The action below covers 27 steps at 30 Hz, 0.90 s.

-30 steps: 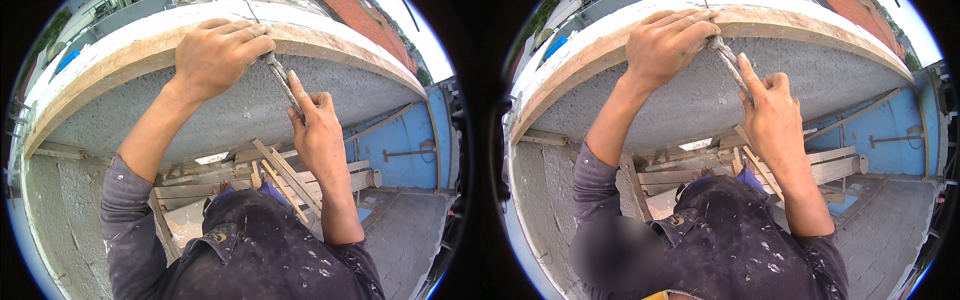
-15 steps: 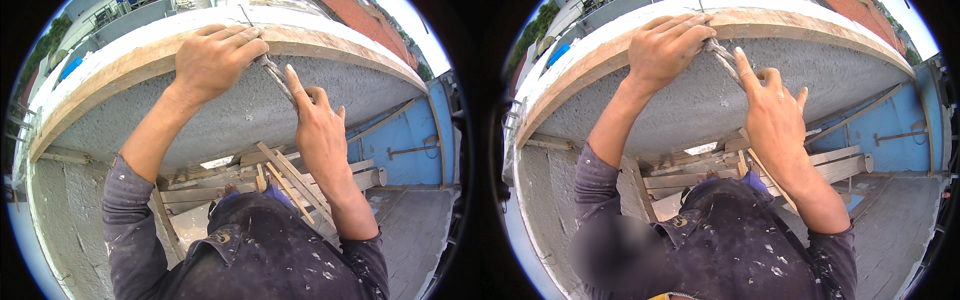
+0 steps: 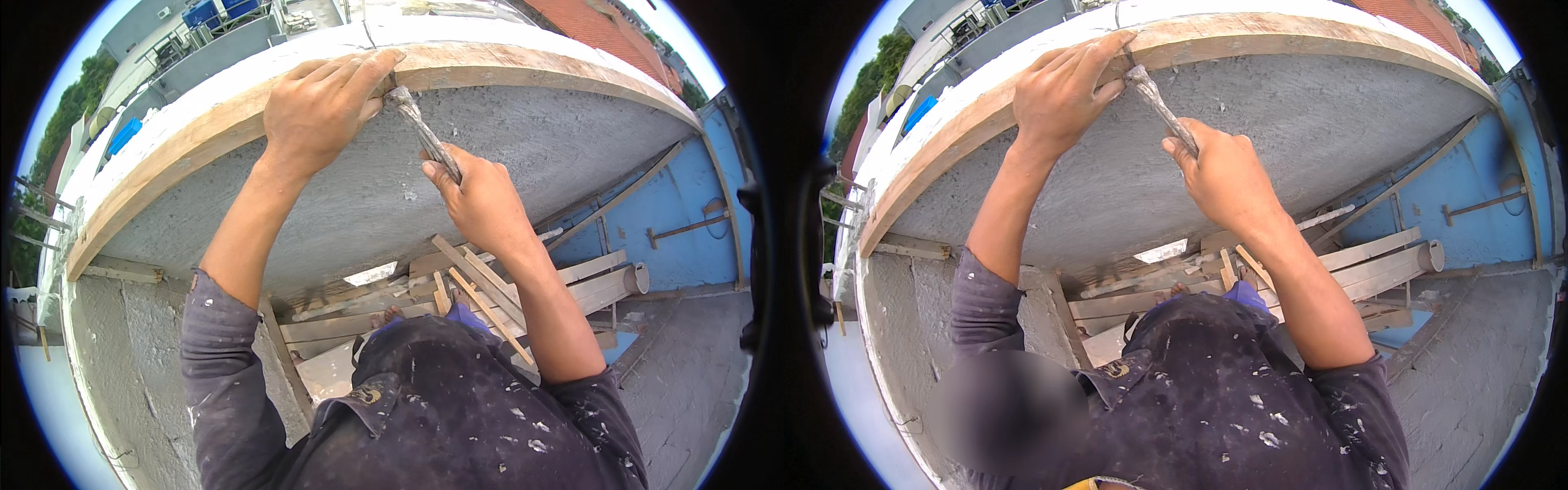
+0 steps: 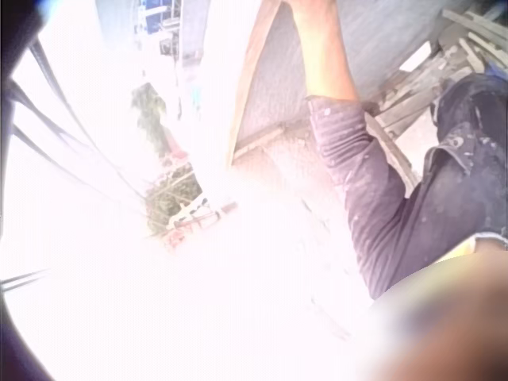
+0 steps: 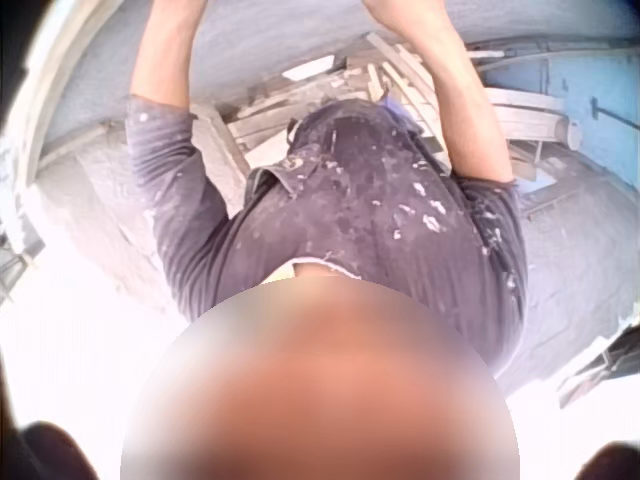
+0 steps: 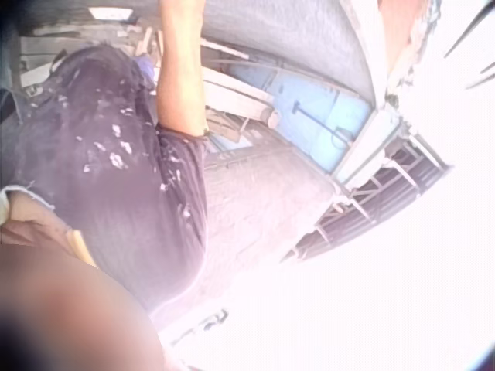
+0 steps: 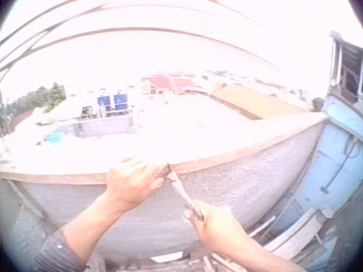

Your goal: The person secures metal rebar to a curved concrete wall using wire ties and pliers. They repeatedly wrap wire around the rebar and wooden formwork, then twist and tighten the wire with pliers to hold the rebar in place.

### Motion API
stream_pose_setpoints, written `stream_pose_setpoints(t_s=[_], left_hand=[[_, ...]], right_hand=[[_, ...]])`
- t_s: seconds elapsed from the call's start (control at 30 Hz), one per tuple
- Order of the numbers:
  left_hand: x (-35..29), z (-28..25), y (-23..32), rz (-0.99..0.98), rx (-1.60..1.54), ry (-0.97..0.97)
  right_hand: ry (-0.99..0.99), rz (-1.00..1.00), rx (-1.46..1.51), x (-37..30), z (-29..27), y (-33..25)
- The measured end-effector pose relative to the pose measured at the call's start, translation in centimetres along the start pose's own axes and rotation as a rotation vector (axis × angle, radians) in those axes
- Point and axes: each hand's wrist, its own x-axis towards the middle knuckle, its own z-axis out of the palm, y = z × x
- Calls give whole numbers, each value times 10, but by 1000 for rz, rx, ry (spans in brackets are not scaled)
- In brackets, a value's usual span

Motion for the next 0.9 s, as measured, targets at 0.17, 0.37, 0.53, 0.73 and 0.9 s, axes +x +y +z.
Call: stream_pose_setpoints(t_s=[0.17, 0.37, 0.53, 0.73, 0.9], left_hand=[[2, 5, 2, -12, 125, -43], [3, 8, 4, -33, 115, -11], [3, 8, 5, -26, 119, 20], [2, 7, 7, -43, 109, -19], [4, 7, 8, -78, 72, -41]], right_hand=[[-311, 173, 1050, 2, 34, 12], [-682, 244, 1860, 3, 52, 19], [-19, 221, 574, -19, 37, 19], [501, -174, -121, -44, 26, 26], [441, -343, -74, -11, 21, 72]])
